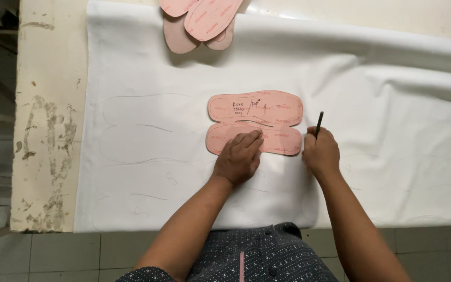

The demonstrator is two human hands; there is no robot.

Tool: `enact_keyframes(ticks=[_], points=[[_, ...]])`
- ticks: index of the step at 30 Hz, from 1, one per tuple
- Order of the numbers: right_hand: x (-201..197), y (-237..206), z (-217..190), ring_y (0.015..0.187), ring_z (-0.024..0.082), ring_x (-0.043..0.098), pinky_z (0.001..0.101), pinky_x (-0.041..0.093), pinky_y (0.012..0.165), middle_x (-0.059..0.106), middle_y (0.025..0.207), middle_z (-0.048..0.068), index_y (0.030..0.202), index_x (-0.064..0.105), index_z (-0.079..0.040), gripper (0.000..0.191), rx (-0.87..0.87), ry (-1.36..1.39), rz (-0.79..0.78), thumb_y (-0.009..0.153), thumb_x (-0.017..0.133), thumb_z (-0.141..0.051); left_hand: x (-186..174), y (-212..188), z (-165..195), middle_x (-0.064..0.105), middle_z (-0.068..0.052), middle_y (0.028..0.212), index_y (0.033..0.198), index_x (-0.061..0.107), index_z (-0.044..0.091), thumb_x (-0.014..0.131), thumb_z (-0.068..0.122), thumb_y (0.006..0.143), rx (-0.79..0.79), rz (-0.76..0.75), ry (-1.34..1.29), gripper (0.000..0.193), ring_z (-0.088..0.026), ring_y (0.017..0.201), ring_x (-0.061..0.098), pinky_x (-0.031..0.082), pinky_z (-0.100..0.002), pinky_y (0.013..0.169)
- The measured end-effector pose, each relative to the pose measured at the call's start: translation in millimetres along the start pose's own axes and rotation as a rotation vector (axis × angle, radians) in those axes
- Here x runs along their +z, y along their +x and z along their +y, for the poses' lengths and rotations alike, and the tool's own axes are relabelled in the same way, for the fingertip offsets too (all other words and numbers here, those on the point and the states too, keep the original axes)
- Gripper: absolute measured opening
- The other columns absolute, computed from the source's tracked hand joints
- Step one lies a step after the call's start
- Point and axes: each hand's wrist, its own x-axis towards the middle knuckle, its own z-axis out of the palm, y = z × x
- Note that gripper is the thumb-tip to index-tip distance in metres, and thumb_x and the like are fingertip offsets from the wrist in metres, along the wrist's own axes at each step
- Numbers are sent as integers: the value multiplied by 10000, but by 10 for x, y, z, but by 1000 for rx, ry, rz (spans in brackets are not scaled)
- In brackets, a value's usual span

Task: The person places pink sandal-shaped pattern templates on a white sheet and traces around them with a pen, drawing outlines on the sheet. They reposition the templates and trace additional outlines across the sheet, occasionally flipping or adjusting the templates.

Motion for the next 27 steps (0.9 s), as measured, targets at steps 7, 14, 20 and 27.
enact_keyframes(ticks=[7, 14, 20, 27], points=[[101, -138, 282, 738, 210, 642, 394, 535, 686, 710, 844, 109, 1116, 685, 29, 415, 77, 77, -131, 951, 651, -350, 68, -2, 18, 588, -87, 1430, 1291, 639, 55, 640, 160, 937, -17, -18, 39, 369, -258, 1295, 557, 460, -398, 1088], [-637, 254, 1088, 838, 295, 706, 419, 544, 779, 740, 935, 159, 1038, 713, -20, 431, 60, -221, 42, 822, 783, -386, 150, -17, 63, 355, -205, 1595, 1497, 424, 70, 658, 342, 904, -107, 46, 154, 694, -371, 1471, 322, 244, -512, 1206], [-1806, 521, 1924, 726, 249, 692, 397, 544, 707, 742, 866, 165, 980, 704, 40, 366, 244, -238, 276, 859, 818, -286, 258, 31, 122, 362, -142, 1584, 1438, 520, 128, 637, 372, 926, -193, -133, 347, 579, -345, 1472, 334, 237, -507, 1206], [-1802, 585, 2040, 578, 106, 544, 285, 437, 485, 667, 805, 63, 1061, 695, 12, 284, 119, 429, 66, 895, 788, -200, 649, 54, 423, 340, -135, 1642, 1477, 516, 118, 600, 298, 948, -326, -90, 454, 565, -325, 1555, 266, 148, -559, 1265]])
